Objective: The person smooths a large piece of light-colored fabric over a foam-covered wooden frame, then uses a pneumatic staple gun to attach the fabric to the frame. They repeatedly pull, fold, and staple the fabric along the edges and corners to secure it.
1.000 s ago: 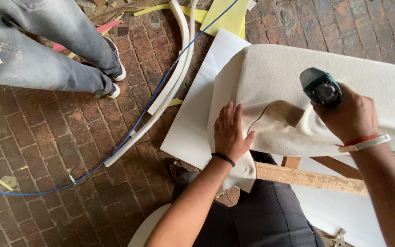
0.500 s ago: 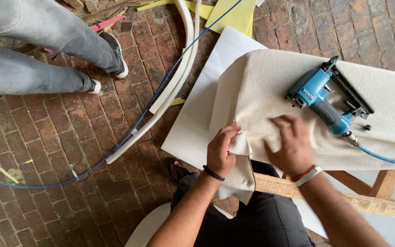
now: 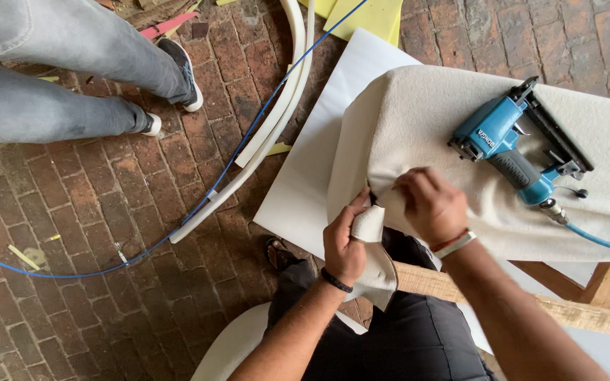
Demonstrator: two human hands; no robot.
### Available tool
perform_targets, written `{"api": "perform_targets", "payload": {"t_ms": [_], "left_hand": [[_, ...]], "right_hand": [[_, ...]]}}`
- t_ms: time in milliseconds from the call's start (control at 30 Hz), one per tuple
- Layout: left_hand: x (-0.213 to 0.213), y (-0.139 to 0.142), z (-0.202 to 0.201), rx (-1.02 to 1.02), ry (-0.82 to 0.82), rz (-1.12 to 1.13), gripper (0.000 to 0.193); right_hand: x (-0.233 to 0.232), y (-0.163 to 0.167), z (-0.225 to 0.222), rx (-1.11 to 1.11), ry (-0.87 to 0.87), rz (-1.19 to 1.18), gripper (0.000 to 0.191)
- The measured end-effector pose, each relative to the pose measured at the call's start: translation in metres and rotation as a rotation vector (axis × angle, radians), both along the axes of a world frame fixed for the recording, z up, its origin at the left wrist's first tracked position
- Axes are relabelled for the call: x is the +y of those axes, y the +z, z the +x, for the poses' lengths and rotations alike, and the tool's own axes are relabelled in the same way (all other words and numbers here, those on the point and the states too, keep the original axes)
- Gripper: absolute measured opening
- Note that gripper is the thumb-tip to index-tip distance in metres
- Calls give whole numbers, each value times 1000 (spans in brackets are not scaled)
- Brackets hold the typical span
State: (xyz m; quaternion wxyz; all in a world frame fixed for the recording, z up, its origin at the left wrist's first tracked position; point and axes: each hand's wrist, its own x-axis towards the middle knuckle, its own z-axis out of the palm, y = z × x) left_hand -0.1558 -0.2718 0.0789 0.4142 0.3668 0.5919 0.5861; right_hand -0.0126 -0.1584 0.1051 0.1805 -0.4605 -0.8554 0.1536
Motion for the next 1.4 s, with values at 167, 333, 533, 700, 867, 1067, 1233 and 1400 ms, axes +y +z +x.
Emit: {"api": "perform_targets", "payload": {"t_ms": [167,333,533,700,867,1067,1233,1400], "left_hand": [[3,-7,30,316,-232,-220,56],[3,-37,40,610,-324,-118,34],[0,-50,41,652,-359,-100,38],[2,-45,40,667,-326,-69,38],[5,-42,41,660,-341,-100,38],[9,-49,45,662,-419,-190,24],[7,-50,42,704,-416,-141,31],[4,-48,40,703,-340,-47,26]], "right_hand": [[14,21,25,-38,119,-37,10],[16,27,32,-86,-39,-124,7],[68,56,96,-277,-368,152,90],[89,35,106,-463,-261,-223,128],[72,46,91,-535,-181,-313,88],[32,47,38,-435,57,-590,37],[32,43,4,-615,16,-541,42],[26,50,1,-607,-35,-457,40]]}}
